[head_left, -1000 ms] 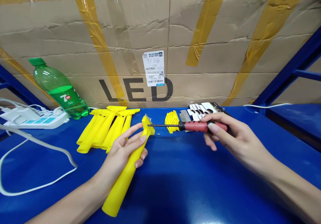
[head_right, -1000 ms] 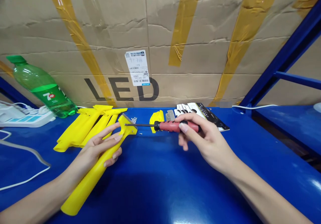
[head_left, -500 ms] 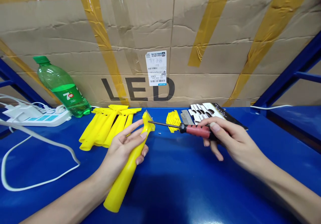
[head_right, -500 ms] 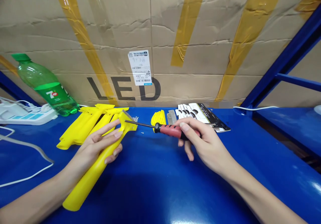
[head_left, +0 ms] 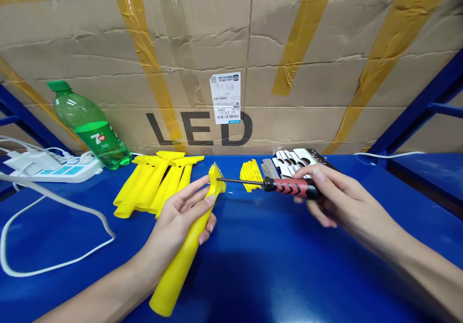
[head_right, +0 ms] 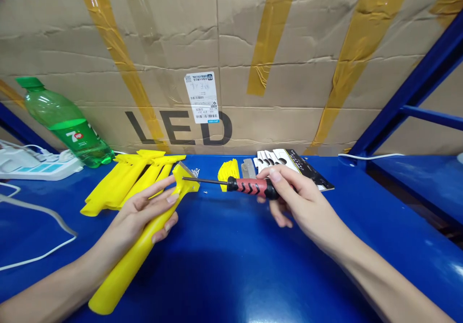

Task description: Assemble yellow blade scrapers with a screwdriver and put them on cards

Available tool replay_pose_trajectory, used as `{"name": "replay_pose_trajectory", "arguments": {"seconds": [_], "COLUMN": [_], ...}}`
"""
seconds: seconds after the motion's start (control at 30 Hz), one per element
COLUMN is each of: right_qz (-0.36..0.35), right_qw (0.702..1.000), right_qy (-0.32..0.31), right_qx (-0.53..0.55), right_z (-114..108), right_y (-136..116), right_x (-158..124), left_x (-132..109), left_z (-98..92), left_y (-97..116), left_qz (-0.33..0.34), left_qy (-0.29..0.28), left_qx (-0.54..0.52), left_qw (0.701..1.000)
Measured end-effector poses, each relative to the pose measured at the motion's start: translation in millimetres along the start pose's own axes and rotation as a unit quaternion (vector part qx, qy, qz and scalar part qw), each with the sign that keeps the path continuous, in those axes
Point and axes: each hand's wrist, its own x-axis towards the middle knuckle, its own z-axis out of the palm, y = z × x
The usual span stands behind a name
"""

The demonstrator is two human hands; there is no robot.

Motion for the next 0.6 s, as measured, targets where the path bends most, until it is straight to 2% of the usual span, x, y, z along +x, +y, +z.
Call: {"name": "replay_pose_trajectory", "arguments": {"seconds": [0.07,0.17,0.33,0.5,0.6], "right_qz": [-0.011,-0.032,-0.004,-0.055,-0.057], "right_qw": [0.999,0.998,1.0,0.998,0.997], "right_qy": [-0.022,-0.042,0.025,-0.023,-0.004], "right_qx": [0.034,0.022,0.007,-0.021,-0.056], "right_z": [-1,-3,-3,-11,-10], "right_y": [-1,1,3,2,6], "right_x": [-1,0,2,2,3], "left_x": [0,0,0,2,3], "left_z": [0.1,0.5,1.3,-1.7,-3.1], "left_y": [1,1,-4,-7,-7], "left_qz": [0.006,0.011,0.007,0.002,0.001], "left_qy": [0.004,0.01,-0.009,-0.005,-0.014], "left_qx": [0.002,0.004,0.008,0.012,0.019], "left_qw": [1.0,1.0,1.0,1.0,1.0]}}
